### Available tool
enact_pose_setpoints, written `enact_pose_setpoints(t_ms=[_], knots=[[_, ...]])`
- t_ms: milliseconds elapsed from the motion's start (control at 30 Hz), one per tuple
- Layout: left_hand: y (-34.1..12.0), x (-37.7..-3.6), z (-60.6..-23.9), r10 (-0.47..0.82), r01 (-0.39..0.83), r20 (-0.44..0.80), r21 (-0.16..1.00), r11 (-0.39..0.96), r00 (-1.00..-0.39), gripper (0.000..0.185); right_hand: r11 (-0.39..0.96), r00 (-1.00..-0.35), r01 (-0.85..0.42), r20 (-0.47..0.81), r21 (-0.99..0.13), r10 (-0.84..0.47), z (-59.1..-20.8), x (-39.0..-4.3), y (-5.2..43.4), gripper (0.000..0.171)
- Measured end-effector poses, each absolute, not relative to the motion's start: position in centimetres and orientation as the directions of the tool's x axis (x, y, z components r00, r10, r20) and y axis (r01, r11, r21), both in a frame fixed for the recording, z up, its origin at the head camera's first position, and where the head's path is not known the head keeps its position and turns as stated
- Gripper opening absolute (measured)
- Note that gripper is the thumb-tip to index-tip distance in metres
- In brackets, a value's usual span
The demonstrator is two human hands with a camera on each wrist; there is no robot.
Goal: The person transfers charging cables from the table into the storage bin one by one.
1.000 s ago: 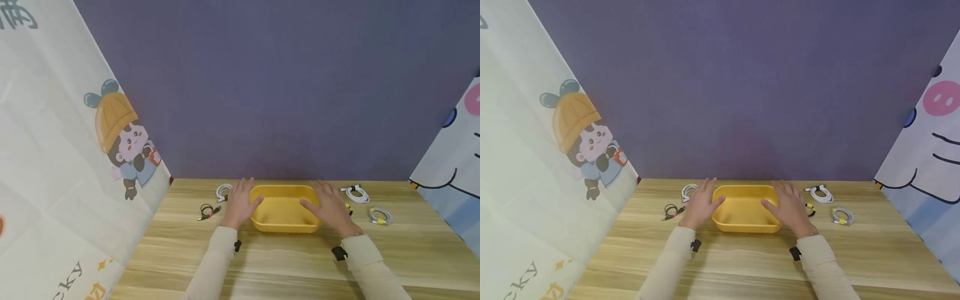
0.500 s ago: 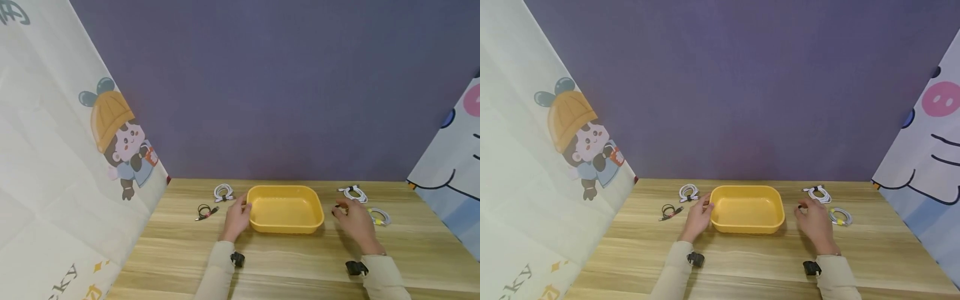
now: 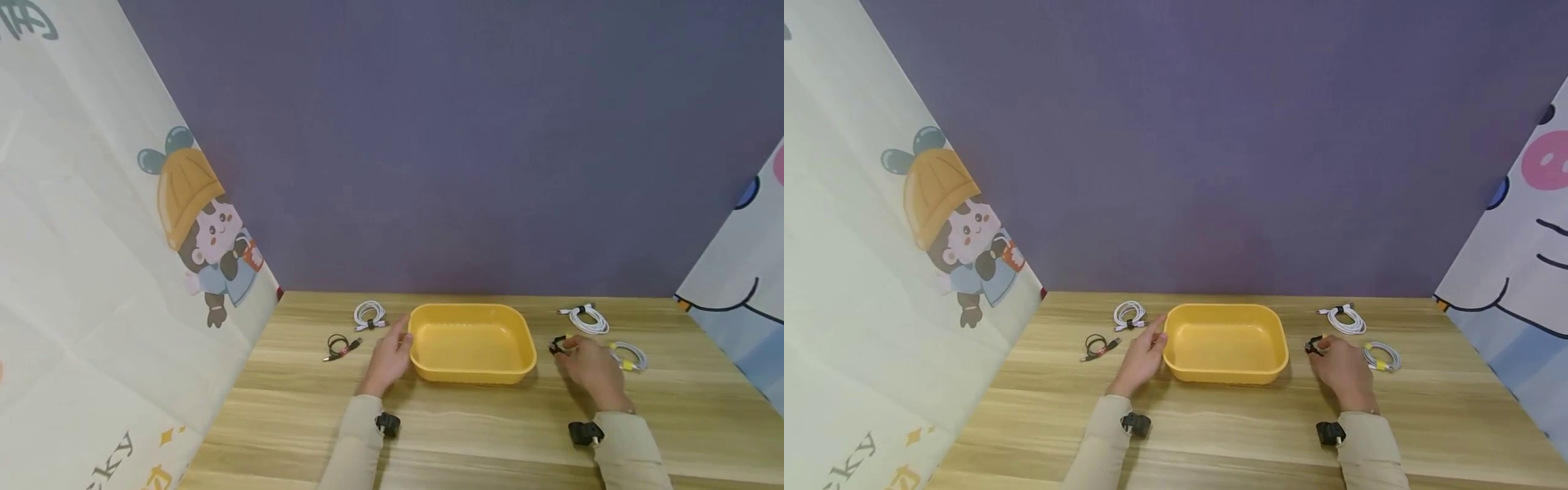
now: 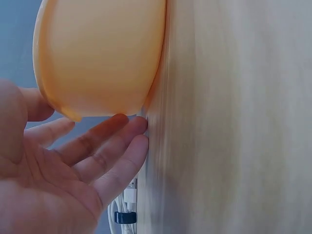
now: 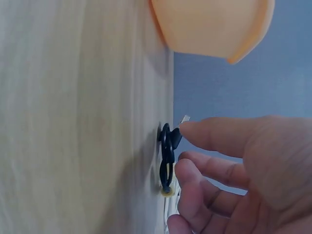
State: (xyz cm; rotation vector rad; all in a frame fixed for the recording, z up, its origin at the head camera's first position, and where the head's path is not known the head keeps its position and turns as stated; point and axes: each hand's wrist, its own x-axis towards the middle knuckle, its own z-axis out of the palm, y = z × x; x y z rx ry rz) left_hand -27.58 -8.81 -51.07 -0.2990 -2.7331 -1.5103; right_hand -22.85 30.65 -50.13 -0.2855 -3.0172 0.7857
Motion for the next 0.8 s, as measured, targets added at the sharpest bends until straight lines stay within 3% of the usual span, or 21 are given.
enact_pose_setpoints(t_ms=[400,800], knots=[[-9.2,-27.3,-51.2,0.182,0.133,0.048,0.864,0.485,-0.982,0.05,0.862,-0.98,0.2,-0.101,-0.465,0.173,-50.8,-22.7,31.2,0.04],[-9.0,-27.5,-51.1,0.181,0.142,0.059,0.86,0.491,-0.982,0.048,0.88,-0.993,0.107,-0.004,-0.463,0.119,-51.0,-22.9,31.8,0.022]])
